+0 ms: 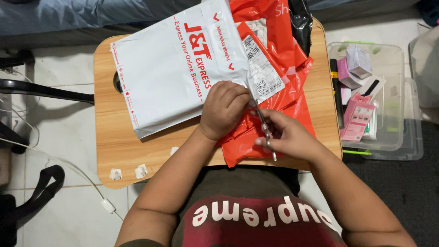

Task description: The person uses scissors to cut open several orange and white shipping envelopes on a small wooden table. They remove a black aerosol can, two small pink boxes, and a white tablet box, placing the items into a clear plastic container beside the table.

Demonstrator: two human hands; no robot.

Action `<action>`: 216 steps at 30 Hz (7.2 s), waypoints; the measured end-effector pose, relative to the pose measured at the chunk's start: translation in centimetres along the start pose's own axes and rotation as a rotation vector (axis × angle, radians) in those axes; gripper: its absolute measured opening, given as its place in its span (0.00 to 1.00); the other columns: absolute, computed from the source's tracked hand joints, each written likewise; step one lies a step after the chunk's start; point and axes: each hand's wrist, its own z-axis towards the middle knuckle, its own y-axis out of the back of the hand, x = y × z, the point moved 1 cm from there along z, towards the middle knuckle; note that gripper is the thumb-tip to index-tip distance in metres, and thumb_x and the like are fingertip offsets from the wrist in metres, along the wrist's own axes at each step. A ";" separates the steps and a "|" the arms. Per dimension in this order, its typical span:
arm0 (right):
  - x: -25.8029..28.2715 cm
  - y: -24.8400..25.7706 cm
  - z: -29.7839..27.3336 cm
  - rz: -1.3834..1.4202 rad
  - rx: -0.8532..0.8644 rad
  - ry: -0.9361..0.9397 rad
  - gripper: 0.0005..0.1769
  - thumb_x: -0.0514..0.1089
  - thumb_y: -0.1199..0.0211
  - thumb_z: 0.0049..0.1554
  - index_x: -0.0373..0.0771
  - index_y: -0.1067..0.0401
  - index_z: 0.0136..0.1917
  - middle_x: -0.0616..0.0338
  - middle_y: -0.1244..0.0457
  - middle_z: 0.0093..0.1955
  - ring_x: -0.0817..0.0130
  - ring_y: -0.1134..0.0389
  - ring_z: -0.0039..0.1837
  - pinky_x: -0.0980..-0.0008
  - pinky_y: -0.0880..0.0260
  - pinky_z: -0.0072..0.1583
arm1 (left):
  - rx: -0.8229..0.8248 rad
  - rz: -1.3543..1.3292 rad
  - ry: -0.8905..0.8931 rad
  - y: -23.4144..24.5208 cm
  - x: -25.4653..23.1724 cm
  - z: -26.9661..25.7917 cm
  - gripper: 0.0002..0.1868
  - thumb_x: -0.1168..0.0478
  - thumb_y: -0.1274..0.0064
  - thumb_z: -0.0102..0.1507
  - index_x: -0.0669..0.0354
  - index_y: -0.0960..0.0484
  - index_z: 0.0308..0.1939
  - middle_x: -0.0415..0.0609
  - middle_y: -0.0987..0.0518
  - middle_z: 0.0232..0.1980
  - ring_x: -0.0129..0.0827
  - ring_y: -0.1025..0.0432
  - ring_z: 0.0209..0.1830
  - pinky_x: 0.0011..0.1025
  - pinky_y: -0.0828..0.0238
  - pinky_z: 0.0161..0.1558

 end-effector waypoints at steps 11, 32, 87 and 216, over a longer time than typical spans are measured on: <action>-0.2 -0.3 1.1 0.201 0.027 -0.066 0.39 0.36 0.26 0.49 0.43 0.34 0.72 0.69 0.42 0.35 0.80 0.40 0.37 0.75 0.37 0.39 | -0.025 -0.059 -0.051 0.3 0.2 -0.1 0.10 0.66 0.41 0.58 0.62 0.21 0.42 0.49 0.22 0.46 0.42 0.25 0.50 0.42 0.26 0.54; 1.0 -2.6 1.2 -0.010 -0.130 -0.086 0.31 0.43 0.19 0.43 0.40 0.27 0.58 0.73 0.44 0.35 0.83 0.43 0.37 0.80 0.40 0.40 | 0.009 -0.074 0.028 -0.5 0.7 -1.3 0.10 0.68 0.41 0.58 0.63 0.21 0.43 0.50 0.22 0.46 0.46 0.26 0.51 0.45 0.27 0.61; 4.6 -0.2 7.5 0.004 -0.193 -0.098 0.14 0.45 0.25 0.52 0.37 0.26 0.45 0.66 0.35 0.32 0.80 0.38 0.31 0.76 0.38 0.34 | 0.501 0.289 0.474 -0.8 6.5 1.5 0.37 0.44 0.57 0.69 0.59 0.43 0.78 0.58 0.46 0.81 0.54 0.55 0.82 0.61 0.70 0.76; 12.2 4.9 22.0 -0.175 -0.125 -0.105 0.17 0.52 0.24 0.52 0.40 0.27 0.40 0.65 0.36 0.32 0.77 0.38 0.32 0.77 0.41 0.35 | 0.526 0.259 0.450 0.4 4.9 -0.3 0.39 0.45 0.59 0.67 0.64 0.43 0.77 0.56 0.46 0.81 0.48 0.56 0.83 0.59 0.70 0.78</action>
